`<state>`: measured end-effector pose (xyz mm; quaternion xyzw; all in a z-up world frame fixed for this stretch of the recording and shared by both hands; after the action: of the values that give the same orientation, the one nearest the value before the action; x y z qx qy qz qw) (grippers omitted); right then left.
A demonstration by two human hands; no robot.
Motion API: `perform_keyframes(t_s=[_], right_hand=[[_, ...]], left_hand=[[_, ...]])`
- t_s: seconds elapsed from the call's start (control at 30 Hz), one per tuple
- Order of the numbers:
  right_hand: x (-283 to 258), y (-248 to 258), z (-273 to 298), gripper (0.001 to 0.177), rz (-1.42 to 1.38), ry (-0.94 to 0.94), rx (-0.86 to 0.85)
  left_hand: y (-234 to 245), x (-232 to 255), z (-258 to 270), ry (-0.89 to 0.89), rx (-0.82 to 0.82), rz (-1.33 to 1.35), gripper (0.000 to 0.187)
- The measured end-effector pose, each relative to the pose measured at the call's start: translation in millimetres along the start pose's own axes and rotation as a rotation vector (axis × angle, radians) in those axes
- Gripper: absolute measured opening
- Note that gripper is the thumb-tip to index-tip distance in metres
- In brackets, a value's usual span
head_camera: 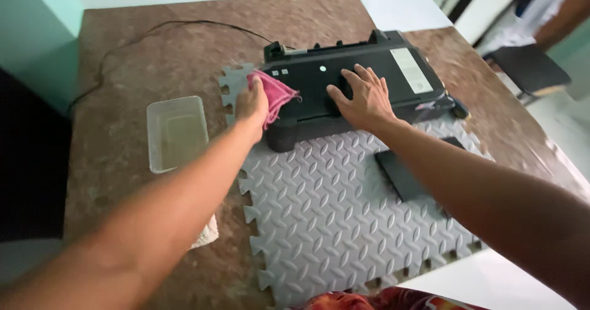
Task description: The person wipes the exterior of a black printer with a pink cloth, then opens the top cover and continues wiping the interior surfaces. The person handles the printer and cloth throughout, with no other tools used.
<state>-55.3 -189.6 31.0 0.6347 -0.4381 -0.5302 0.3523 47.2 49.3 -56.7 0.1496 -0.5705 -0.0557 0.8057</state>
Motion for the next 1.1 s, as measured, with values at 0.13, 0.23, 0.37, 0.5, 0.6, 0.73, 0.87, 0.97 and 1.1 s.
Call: perform_keyframes(t_s=[0.13, 0.23, 0.37, 0.5, 0.6, 0.73, 0.87, 0.97, 1.1], right_hand=[[-12.0, -6.1, 3.5, 0.09, 0.113, -0.012, -0.074], [-13.2, -9.0, 3.4, 0.093, 0.188, -0.015, -0.129], [-12.5, -10.1, 3.3, 0.094, 0.222, -0.027, -0.155], [-14.2, -11.2, 3.8, 0.094, 0.239, -0.039, -0.156], [-15.4, -10.7, 1.8, 0.094, 0.231, -0.064, -0.178], [-16.6, -10.9, 1.8, 0.092, 0.249, -0.07, -0.184], [-16.0, -12.1, 1.0, 0.094, 0.248, -0.064, -0.167], [-16.0, -11.3, 1.1, 0.094, 0.251, -0.062, -0.158], [-16.4, -11.8, 0.1, 0.092, 0.253, -0.071, -0.172]], left_hand=[[-1.8, 7.9, -41.8, -0.106, -0.058, -0.023, 0.068], [-2.4, 23.9, -67.0, -0.056, -0.144, -0.103, 0.068], [-3.0, 45.6, -95.9, 0.062, -0.348, -0.011, 0.069], [-11.6, 40.4, -100.8, 0.029, -0.413, 0.022, 0.068], [-11.1, 24.6, -87.2, -0.011, -0.322, 0.076, 0.071], [-9.2, 2.4, -44.8, 0.211, -0.235, 0.111, 0.078], [-4.4, -17.7, 10.6, -0.022, -0.131, 0.193, 0.075], [-2.2, -36.0, 55.2, -0.173, -0.117, 0.239, 0.076], [-3.5, -66.1, 111.6, -0.468, -0.025, 0.043, 0.078]])
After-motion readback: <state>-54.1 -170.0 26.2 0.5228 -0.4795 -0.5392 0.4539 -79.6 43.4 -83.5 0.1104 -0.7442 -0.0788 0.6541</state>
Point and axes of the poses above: each hand's wrist, its own z-axis away from the middle knuckle, its own y-axis out of the back of the hand, x = y × z, the point moved 1 cm from there along -z, towards the middle knuckle, and after that the axes turned 10 degrees about y, right-handed, at the moved point
